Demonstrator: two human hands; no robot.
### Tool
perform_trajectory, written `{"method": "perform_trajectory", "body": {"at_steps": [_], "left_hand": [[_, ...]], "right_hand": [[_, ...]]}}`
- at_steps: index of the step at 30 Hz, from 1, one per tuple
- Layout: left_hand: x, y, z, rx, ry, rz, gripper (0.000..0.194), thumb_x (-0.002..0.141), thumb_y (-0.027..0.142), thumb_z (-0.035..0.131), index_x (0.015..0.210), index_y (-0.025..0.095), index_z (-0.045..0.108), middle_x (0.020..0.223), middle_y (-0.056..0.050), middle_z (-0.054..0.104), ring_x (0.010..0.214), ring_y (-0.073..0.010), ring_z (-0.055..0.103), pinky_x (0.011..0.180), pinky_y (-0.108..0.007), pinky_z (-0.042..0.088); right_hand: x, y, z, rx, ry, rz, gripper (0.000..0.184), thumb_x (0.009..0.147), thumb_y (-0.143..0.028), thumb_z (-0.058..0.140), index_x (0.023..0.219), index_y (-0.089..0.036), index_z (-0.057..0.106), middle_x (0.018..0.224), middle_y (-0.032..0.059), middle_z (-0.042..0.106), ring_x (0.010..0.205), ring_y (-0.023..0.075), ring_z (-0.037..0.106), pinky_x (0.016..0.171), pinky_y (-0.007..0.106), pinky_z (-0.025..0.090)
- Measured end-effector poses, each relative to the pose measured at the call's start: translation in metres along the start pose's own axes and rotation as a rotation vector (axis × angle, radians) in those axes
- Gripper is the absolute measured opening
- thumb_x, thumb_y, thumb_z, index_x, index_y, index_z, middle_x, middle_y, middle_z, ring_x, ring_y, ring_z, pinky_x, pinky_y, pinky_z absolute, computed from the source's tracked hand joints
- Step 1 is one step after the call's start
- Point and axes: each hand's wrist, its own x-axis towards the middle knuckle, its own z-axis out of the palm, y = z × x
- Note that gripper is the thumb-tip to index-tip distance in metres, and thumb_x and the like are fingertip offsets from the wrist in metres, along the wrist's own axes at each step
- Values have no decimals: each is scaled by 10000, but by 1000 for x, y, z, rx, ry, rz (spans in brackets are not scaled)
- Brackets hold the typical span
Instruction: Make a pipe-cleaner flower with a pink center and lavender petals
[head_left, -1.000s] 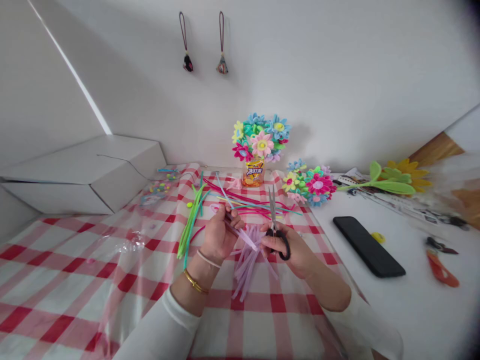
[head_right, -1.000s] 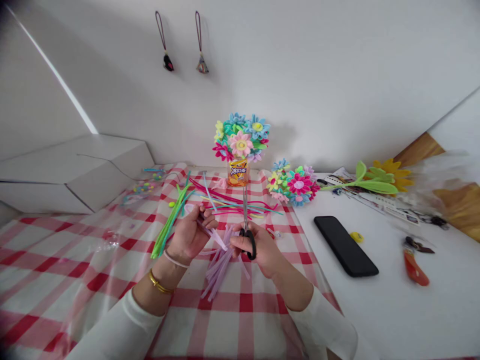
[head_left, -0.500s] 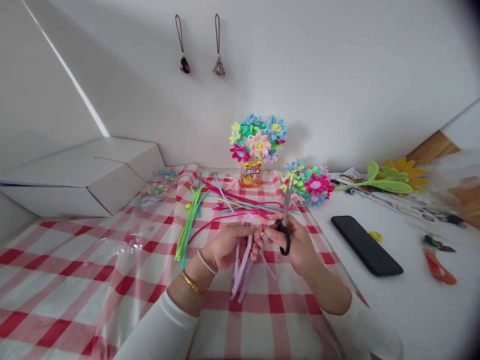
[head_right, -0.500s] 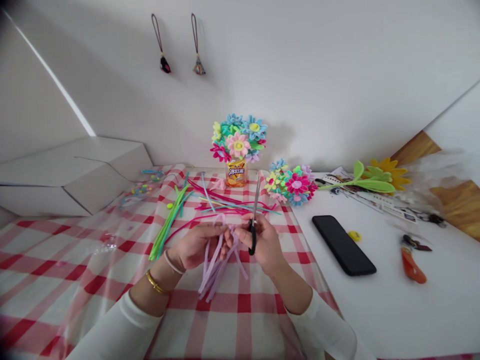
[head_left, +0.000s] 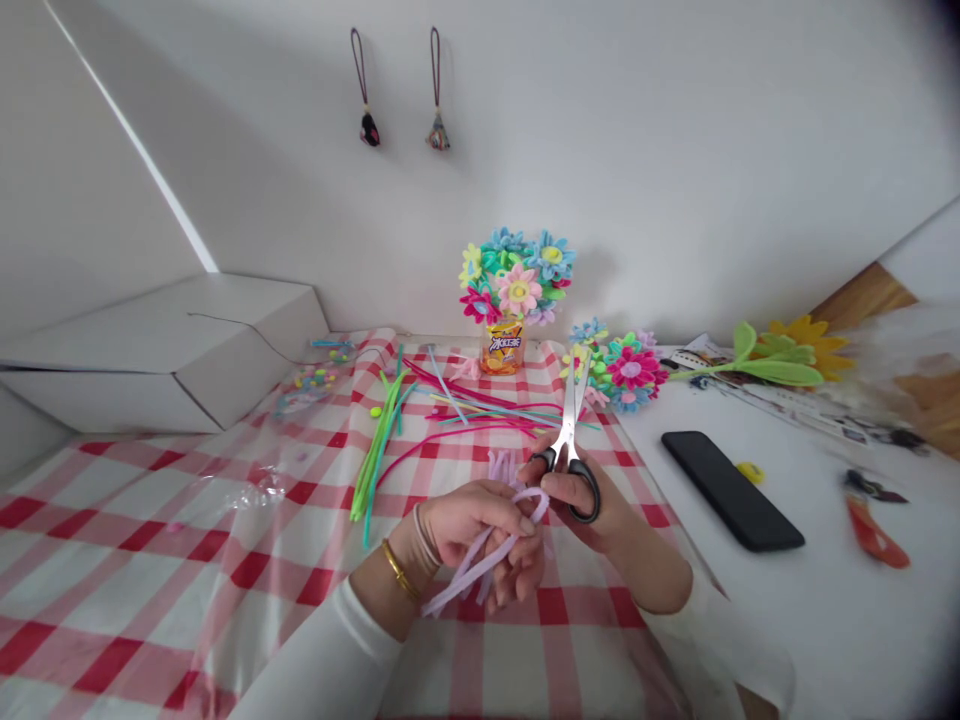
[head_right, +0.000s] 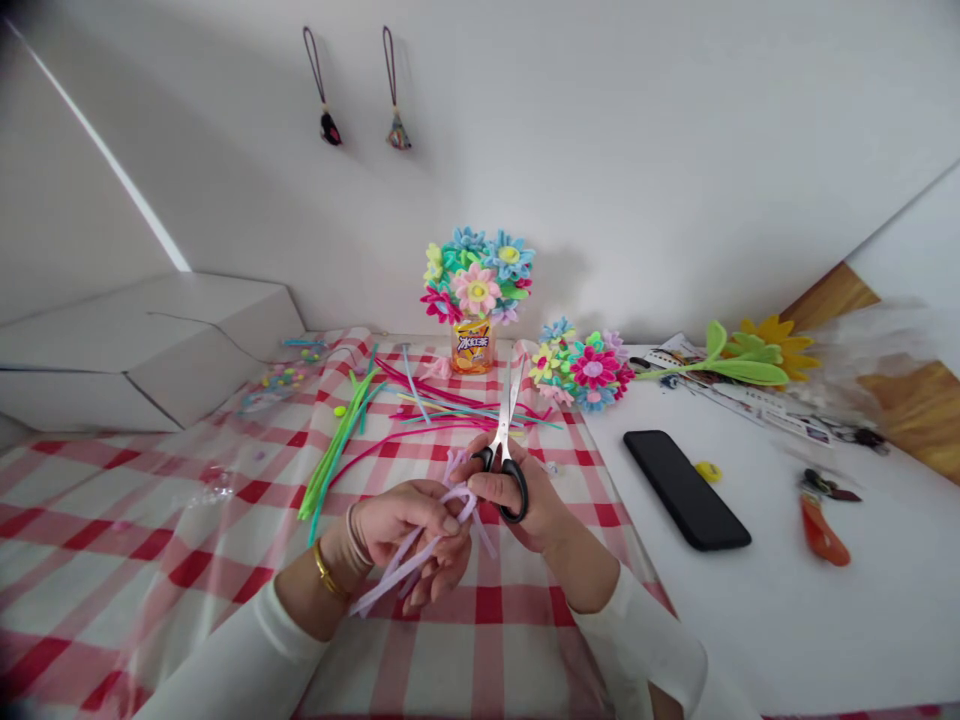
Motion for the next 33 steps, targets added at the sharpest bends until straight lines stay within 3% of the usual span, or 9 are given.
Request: {"method": "perform_trajectory", "body": {"at_steps": [8,14,23,28,33], "left_hand": [[2,-8,-4,2,-146,12,194,660,268,515,575,97,553,596,-119,647,458,-217,609,342,-289,473],[6,-17,-8,-16,-109,39,172,653,225,498,588,82,568,564,-119,633,489,-229,611,368,-299,477],[2,-6,0,48,-89,-24,174,662,273,508,596,118,549,573,-126,639,485,-253,611,383,-334,472],[-1,-3,5,104,-7,-18,186,676,284,506,608,116,550,577,-118,637,472,-231,607,379,-310,469],[-2,3,5,131,122,87,210,725,301,500,617,124,532,529,-70,602,327,-116,472,271,-184,276]], "right_hand": [[-1,4,-1,-105,-181,-72,320,643,-310,729,896,-211,561,764,5,620,655,131,579,570,240,471],[0,9,0,-110,-230,-124,360,633,-374,734,895,-211,549,736,-3,616,605,111,564,540,221,459],[-1,16,3,-103,-83,-87,366,624,-354,727,894,-245,507,674,-23,603,591,138,566,536,249,441],[0,18,4,-115,-20,-114,318,629,-322,713,865,-235,518,658,-24,595,576,133,557,538,252,435],[5,15,4,-114,134,-115,296,641,-251,711,880,-242,537,726,-34,603,641,129,584,606,265,462]]}}
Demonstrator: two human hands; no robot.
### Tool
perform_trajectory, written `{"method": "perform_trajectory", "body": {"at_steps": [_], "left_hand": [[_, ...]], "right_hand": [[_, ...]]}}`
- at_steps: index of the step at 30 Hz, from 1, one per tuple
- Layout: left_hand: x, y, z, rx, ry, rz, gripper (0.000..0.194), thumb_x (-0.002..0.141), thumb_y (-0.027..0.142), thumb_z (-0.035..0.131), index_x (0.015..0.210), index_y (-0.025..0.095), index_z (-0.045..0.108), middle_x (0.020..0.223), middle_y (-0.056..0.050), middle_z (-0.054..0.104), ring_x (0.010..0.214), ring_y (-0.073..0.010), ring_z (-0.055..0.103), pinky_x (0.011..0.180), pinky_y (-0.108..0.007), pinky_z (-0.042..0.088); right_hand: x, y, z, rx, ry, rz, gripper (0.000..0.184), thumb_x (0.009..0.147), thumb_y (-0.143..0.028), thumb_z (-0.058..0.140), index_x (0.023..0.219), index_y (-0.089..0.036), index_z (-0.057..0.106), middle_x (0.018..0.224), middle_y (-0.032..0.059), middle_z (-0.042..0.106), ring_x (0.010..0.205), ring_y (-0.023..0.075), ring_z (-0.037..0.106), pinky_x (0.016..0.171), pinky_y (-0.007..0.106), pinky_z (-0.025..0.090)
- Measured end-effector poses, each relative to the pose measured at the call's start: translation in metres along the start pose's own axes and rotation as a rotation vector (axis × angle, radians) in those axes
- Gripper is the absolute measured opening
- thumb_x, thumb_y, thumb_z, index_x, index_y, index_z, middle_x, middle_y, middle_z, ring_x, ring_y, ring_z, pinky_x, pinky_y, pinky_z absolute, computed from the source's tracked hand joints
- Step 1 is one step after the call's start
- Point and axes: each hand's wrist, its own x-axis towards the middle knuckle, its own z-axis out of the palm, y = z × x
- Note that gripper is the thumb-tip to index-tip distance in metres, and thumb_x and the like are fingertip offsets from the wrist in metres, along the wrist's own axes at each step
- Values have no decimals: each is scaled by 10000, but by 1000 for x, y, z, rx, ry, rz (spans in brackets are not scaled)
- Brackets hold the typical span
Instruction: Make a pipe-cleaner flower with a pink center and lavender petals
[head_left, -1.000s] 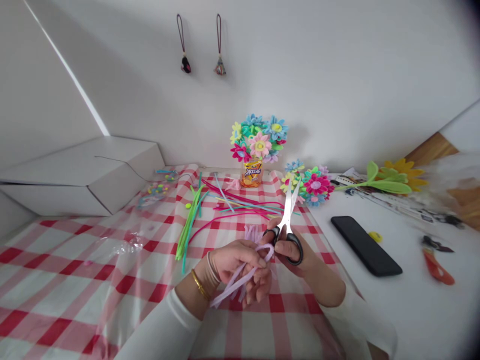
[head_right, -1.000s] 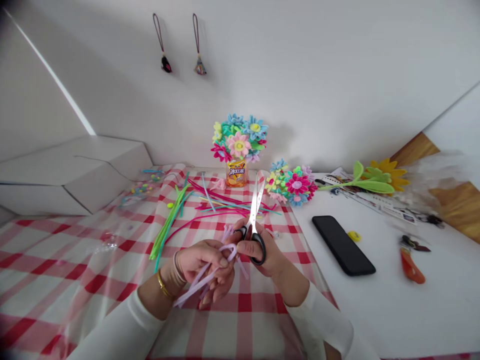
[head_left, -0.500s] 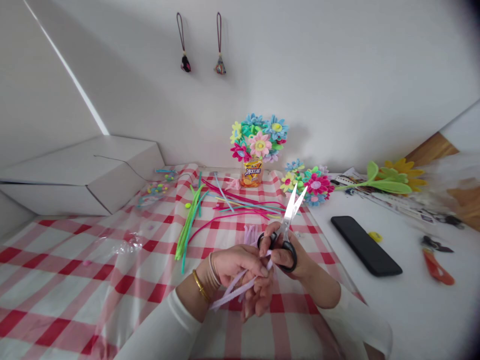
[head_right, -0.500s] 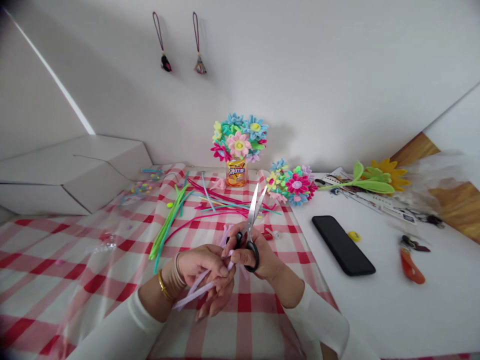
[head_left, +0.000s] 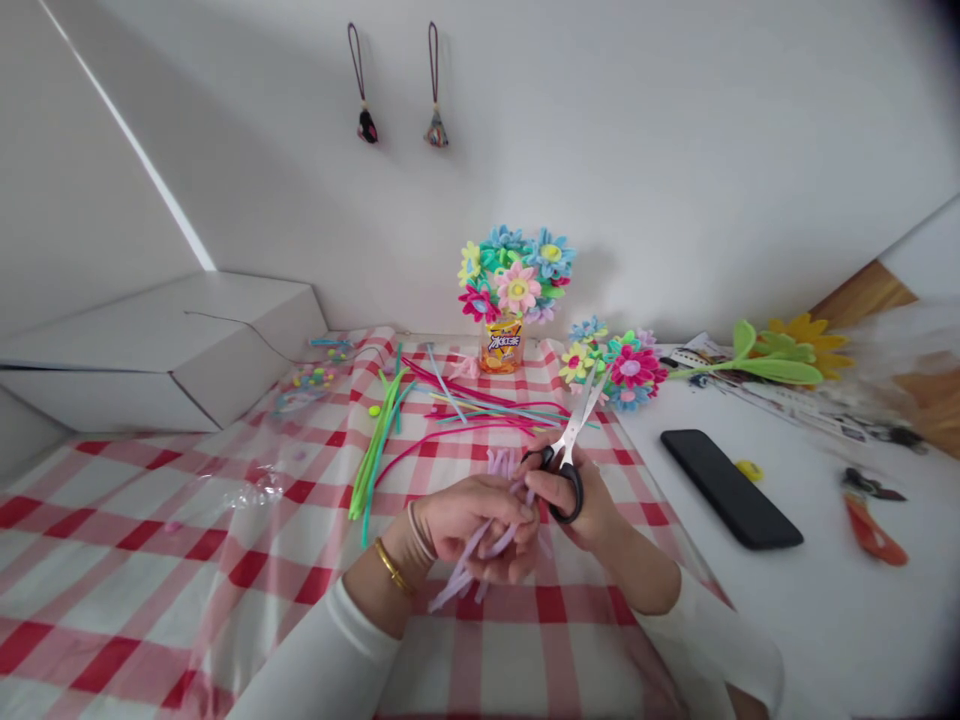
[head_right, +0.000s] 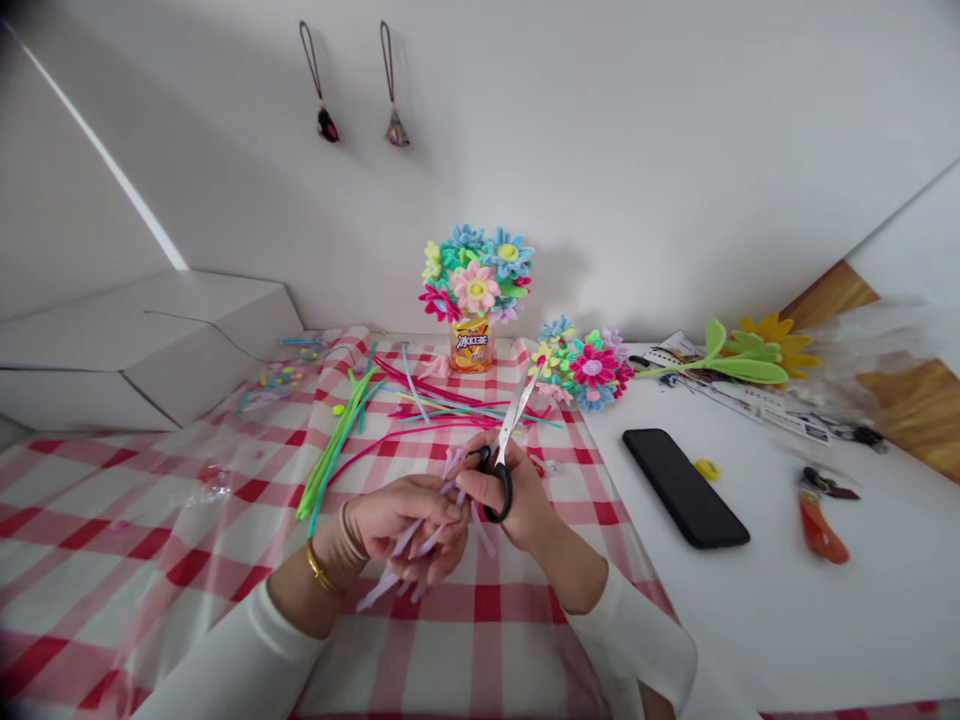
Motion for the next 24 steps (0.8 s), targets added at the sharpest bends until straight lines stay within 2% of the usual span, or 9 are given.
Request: {"method": "perform_trajectory", "body": {"at_steps": [3,7,10,14,16,19,24], "left_hand": [[5,4,-2,-38,174,139,199,757,287,488,663,119,541,535,-43,582,325,-79,422,279,-167,191],[13,8,-5,-186,472,465,211,791,298,478,675,128,528,587,-27,574,393,-85,463,332,-180,275],[15,12,-11,-322,648,698,157,792,243,479,679,138,509,583,-5,553,418,-74,461,379,-181,319],[12,15,-23,-449,824,863,115,779,192,483,671,151,485,556,12,524,432,-75,465,393,-176,316],[12,16,-26,-484,855,900,105,779,184,482,676,158,481,548,18,517,432,-78,466,397,-177,318],[12,15,-25,-495,839,919,120,791,165,456,674,157,483,547,12,519,436,-85,473,398,-182,326],[12,18,-22,-527,798,835,199,831,172,413,650,148,491,543,-9,534,455,-103,504,444,-208,394]], "right_hand": [[5,-1,-1,-48,117,-1,293,665,-254,701,900,-233,527,734,-35,607,643,123,587,622,271,465],[9,0,-5,-121,205,54,314,675,-294,701,915,-208,518,704,-25,605,611,125,579,586,271,452],[7,1,-4,-176,135,115,313,650,-301,722,875,-199,530,666,-37,585,535,108,557,528,252,431],[1,4,1,-267,-33,177,314,625,-264,741,855,-197,538,667,-36,584,534,107,560,541,256,444],[-1,6,4,-273,-83,224,324,611,-252,749,847,-199,533,642,-42,578,534,111,560,524,247,440],[-2,8,7,-244,-132,267,304,618,-242,740,824,-196,520,604,-48,571,522,110,553,510,239,430],[-1,4,9,-256,-79,252,262,637,-210,705,815,-195,514,598,-49,569,496,97,539,487,220,408]]}}
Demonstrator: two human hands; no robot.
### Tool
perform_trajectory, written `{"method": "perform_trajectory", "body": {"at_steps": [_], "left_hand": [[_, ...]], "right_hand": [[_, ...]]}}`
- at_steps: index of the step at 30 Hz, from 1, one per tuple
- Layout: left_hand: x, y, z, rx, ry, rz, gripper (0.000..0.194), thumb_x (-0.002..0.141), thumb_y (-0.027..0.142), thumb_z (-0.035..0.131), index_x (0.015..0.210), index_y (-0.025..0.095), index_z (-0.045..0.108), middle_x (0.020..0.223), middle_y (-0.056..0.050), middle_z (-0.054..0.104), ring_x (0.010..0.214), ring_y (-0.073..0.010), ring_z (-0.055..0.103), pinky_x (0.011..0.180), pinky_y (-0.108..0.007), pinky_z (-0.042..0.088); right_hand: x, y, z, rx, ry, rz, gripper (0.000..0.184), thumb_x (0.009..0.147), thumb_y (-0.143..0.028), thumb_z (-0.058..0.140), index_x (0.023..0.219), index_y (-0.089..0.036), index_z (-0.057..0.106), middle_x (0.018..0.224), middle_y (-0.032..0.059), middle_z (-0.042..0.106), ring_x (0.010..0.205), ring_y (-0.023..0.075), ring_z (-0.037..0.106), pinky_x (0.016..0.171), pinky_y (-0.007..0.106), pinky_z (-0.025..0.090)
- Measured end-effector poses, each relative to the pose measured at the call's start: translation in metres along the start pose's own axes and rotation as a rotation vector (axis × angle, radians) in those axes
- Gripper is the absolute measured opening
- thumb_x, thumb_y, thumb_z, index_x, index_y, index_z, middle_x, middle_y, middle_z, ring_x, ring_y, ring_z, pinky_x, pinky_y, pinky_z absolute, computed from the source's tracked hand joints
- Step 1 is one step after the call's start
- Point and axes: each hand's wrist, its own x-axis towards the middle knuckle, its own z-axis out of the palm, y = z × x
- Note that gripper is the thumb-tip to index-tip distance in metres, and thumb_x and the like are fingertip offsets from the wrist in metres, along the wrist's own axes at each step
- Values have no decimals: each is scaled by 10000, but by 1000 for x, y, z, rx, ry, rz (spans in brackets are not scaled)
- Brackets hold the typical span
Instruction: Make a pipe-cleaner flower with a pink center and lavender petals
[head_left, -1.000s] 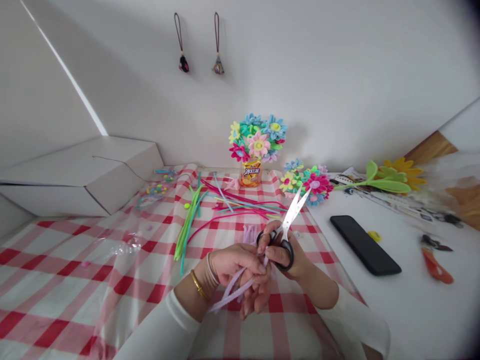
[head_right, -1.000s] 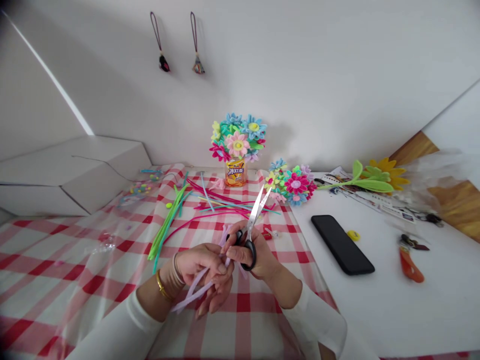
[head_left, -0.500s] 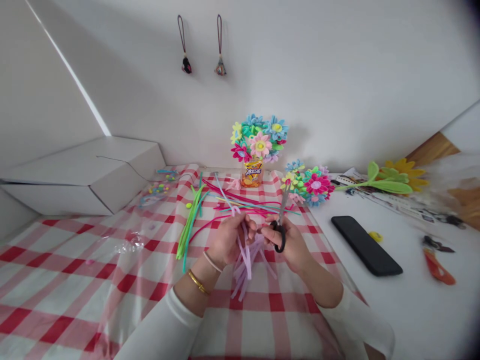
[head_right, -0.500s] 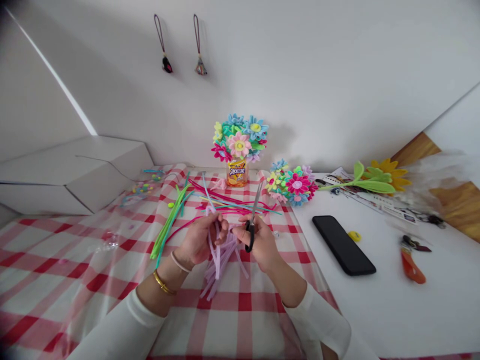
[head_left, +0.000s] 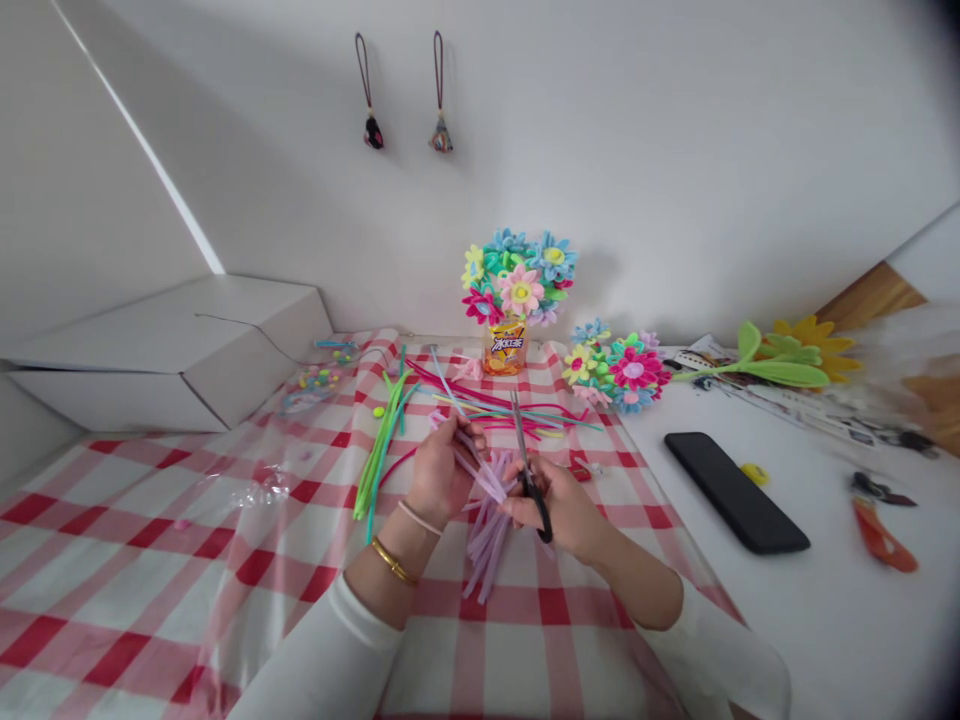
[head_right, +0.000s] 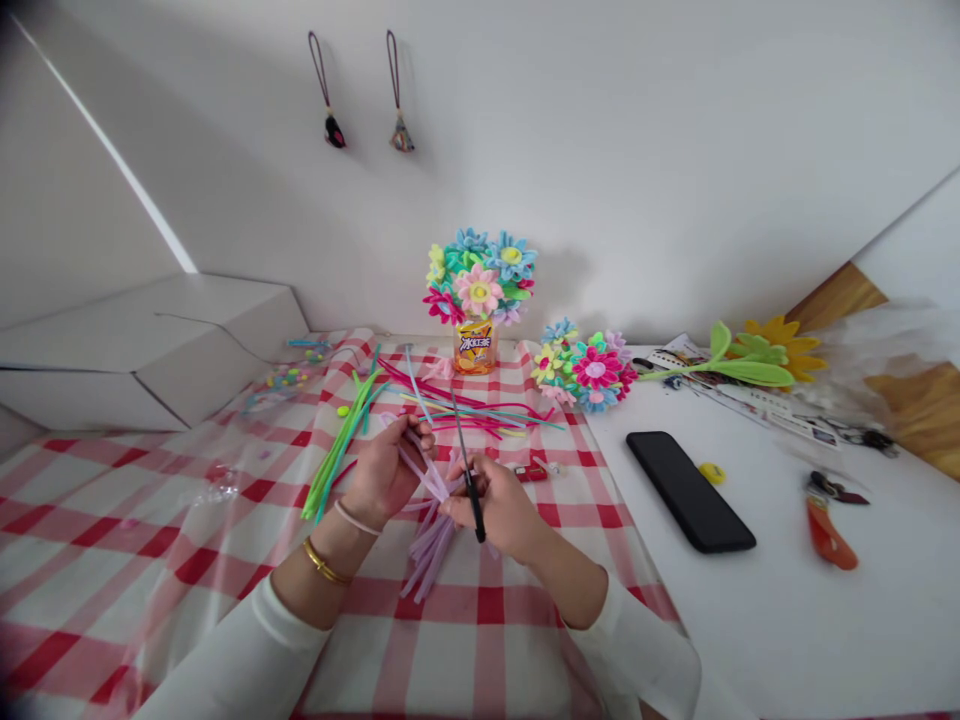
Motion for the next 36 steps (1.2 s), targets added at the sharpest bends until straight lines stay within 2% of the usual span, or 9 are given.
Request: {"method": "perform_trajectory", "body": {"at_steps": [6,11,15,18,20,23,28,31,36], "left_hand": [[-1,12,-3,-45,-34,-160,223,847,219,419,699,122,555,669,-70,618,588,-152,595,595,-295,497],[-6,14,1,-87,-94,-77,228,837,279,460,794,100,596,884,-138,644,870,-236,618,785,-399,493],[-5,11,1,-54,-87,50,143,834,183,478,854,108,598,860,-97,644,773,-172,622,703,-318,514],[-4,12,0,-18,-124,112,120,820,185,516,893,136,597,667,-3,584,466,-52,481,438,-168,407],[-5,13,1,58,-142,167,127,795,211,561,893,142,601,596,31,524,398,-26,372,361,-142,288],[-8,15,3,224,-150,217,169,756,244,603,886,135,607,627,19,526,432,-34,389,376,-152,263],[-8,11,1,500,-195,209,215,762,311,581,887,138,604,575,34,479,418,-38,354,391,-166,223],[-5,8,-2,633,-206,253,241,772,347,565,896,143,598,525,59,419,411,-37,308,397,-167,208],[-3,2,-6,813,-229,267,278,782,404,534,880,148,584,591,44,464,476,-58,357,453,-183,285]], "right_hand": [[-1,-5,-1,89,-11,4,230,653,-175,654,815,-198,492,587,-32,621,479,113,559,474,228,411],[-1,-5,-1,89,97,-5,240,644,-178,653,832,-200,504,580,-38,619,463,110,556,470,233,424],[-1,-3,1,61,117,-37,243,645,-197,666,828,-203,506,587,-47,596,474,108,558,480,232,430],[-2,-4,0,13,71,-35,255,670,-242,673,846,-201,494,597,-36,595,473,109,549,480,237,426],[-4,-6,-2,-31,28,-46,258,693,-288,669,857,-201,489,601,-35,584,467,106,537,474,237,418],[-9,-13,-6,-56,-90,-102,237,753,-357,615,879,-196,494,606,-25,566,510,113,535,498,239,409],[-18,-21,-6,-8,-405,-82,301,822,-452,493,916,-166,507,647,14,576,545,120,527,529,250,377],[-18,-18,-4,1,-436,-54,338,823,-477,480,921,-155,504,649,22,587,533,114,521,521,242,352],[-14,-10,-6,45,-423,-30,359,818,-499,476,901,-151,489,641,28,596,522,119,528,500,234,339]]}}
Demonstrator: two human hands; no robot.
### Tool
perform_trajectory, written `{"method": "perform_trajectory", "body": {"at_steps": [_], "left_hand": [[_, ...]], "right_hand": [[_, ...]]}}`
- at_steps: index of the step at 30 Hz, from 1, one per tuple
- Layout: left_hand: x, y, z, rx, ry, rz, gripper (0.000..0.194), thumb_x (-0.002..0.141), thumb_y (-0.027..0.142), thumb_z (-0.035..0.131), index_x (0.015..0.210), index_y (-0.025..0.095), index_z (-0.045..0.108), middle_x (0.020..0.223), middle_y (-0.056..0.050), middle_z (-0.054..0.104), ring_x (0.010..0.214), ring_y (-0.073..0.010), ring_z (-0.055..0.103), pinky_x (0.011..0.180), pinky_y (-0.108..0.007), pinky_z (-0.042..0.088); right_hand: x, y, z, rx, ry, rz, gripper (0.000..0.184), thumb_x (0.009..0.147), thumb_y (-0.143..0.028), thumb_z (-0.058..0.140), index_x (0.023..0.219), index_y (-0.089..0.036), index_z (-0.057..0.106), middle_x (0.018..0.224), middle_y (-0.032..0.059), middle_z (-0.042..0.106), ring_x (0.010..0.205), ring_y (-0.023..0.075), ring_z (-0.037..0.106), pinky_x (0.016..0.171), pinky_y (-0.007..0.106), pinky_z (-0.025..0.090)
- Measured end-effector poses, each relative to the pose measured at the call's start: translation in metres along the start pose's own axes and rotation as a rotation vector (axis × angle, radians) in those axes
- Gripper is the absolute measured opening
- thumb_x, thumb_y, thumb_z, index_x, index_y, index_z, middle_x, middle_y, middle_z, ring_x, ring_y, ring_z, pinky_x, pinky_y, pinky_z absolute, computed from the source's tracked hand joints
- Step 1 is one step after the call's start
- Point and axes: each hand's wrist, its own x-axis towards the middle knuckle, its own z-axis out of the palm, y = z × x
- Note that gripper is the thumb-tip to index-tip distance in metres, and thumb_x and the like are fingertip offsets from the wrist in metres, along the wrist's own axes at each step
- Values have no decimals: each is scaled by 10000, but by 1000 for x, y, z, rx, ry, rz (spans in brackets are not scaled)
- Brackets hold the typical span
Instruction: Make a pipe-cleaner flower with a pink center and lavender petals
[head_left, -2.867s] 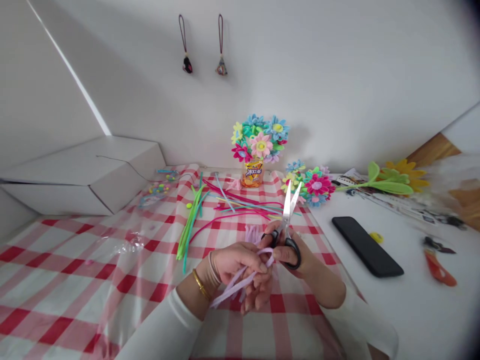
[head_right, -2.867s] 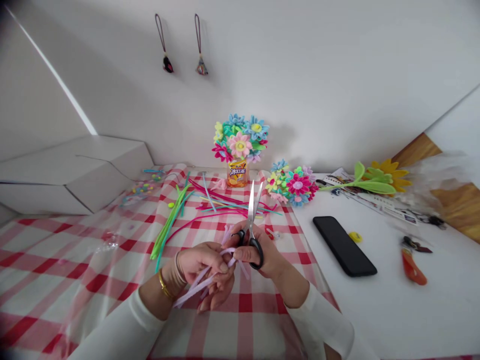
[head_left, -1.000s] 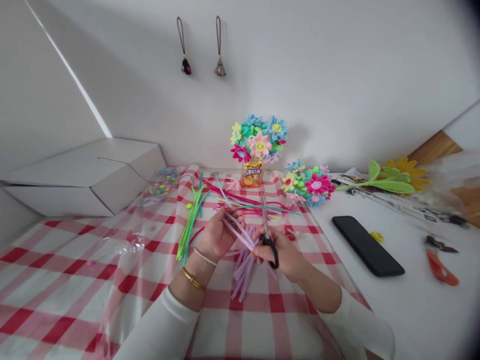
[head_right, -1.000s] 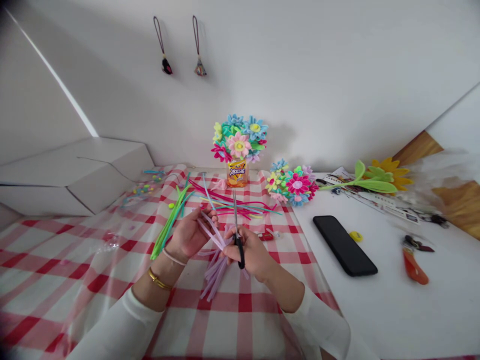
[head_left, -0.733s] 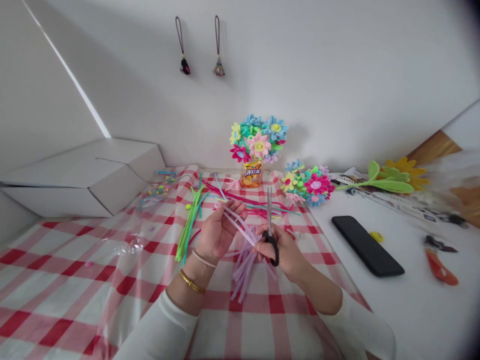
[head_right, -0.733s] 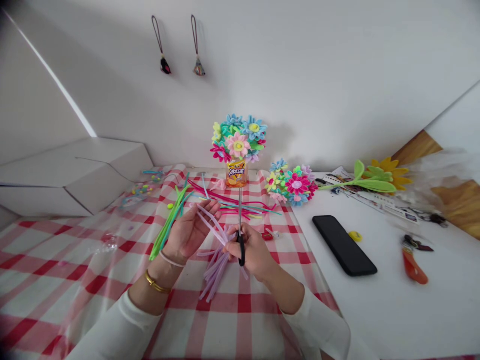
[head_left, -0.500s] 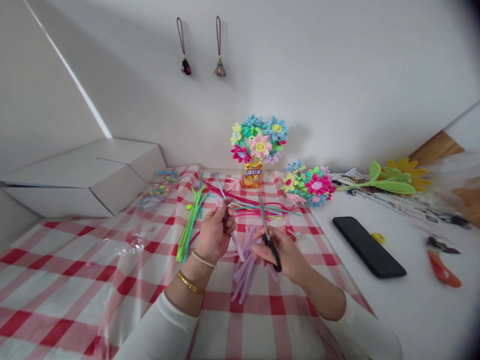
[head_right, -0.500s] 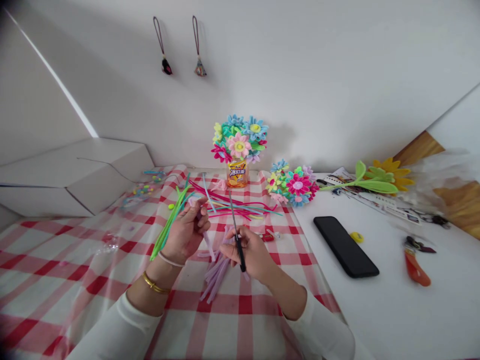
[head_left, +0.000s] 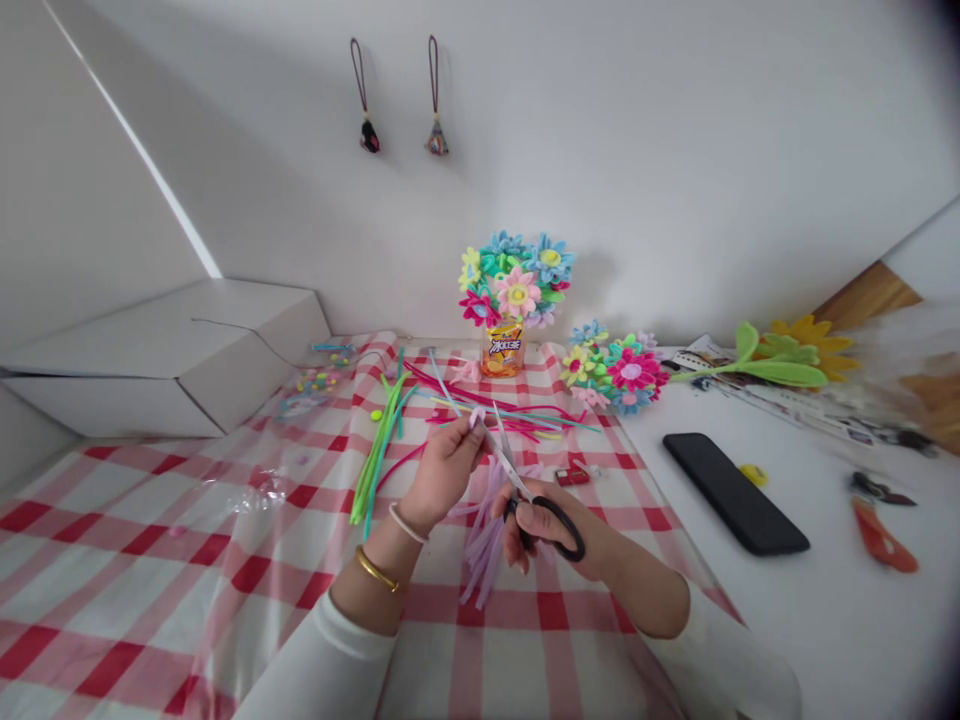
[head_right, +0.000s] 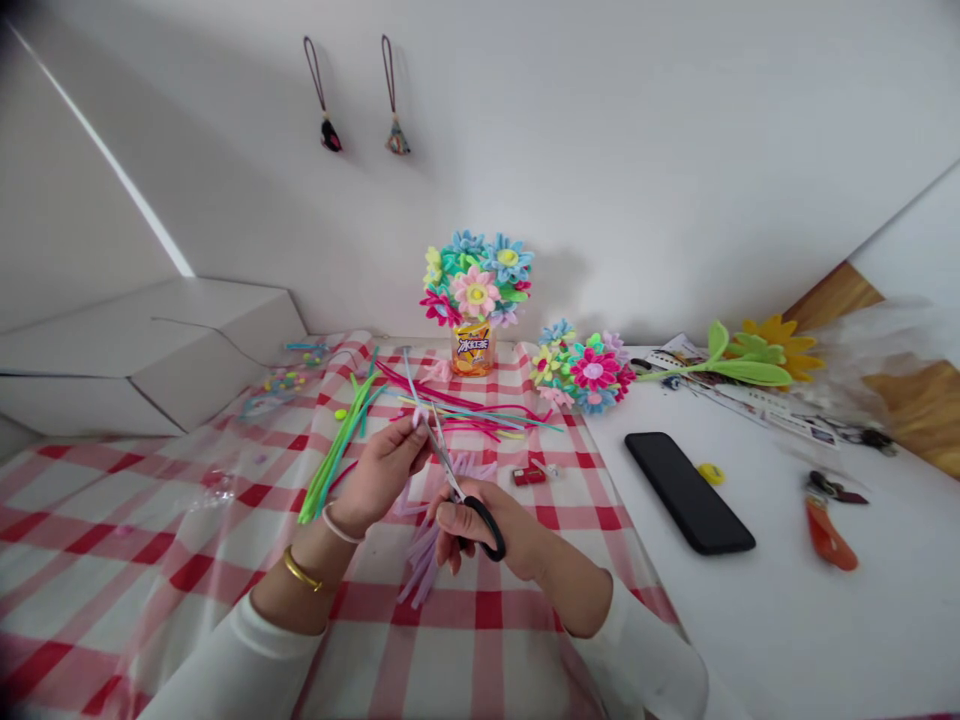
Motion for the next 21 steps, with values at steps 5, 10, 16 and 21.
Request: {"method": "perform_trajectory", "body": {"at_steps": [5,10,16,21], "left_hand": [[-10,0,9,278,-277,83,299,842,389,438,694,147,530,564,34,436,536,-85,398,532,-209,347],[-17,7,18,405,-244,160,259,876,360,375,731,167,470,562,44,432,517,-82,382,503,-199,324],[-15,5,16,417,-250,153,282,875,370,371,706,171,476,518,46,430,484,-84,389,488,-197,325],[-14,5,12,489,-289,234,259,875,315,383,749,161,548,576,11,529,563,-109,468,579,-217,380]], "right_hand": [[3,5,-4,47,96,-114,342,825,-509,457,812,-170,499,632,16,560,555,131,518,553,267,397],[3,7,-5,42,104,-199,343,839,-506,436,763,-179,509,618,14,550,551,132,509,561,277,401],[3,11,-4,16,109,-202,365,870,-490,378,765,-168,515,604,11,537,558,124,511,560,266,390],[-1,4,-1,-8,181,-149,362,840,-509,429,713,-174,483,466,-32,483,375,78,409,393,210,272]]}}
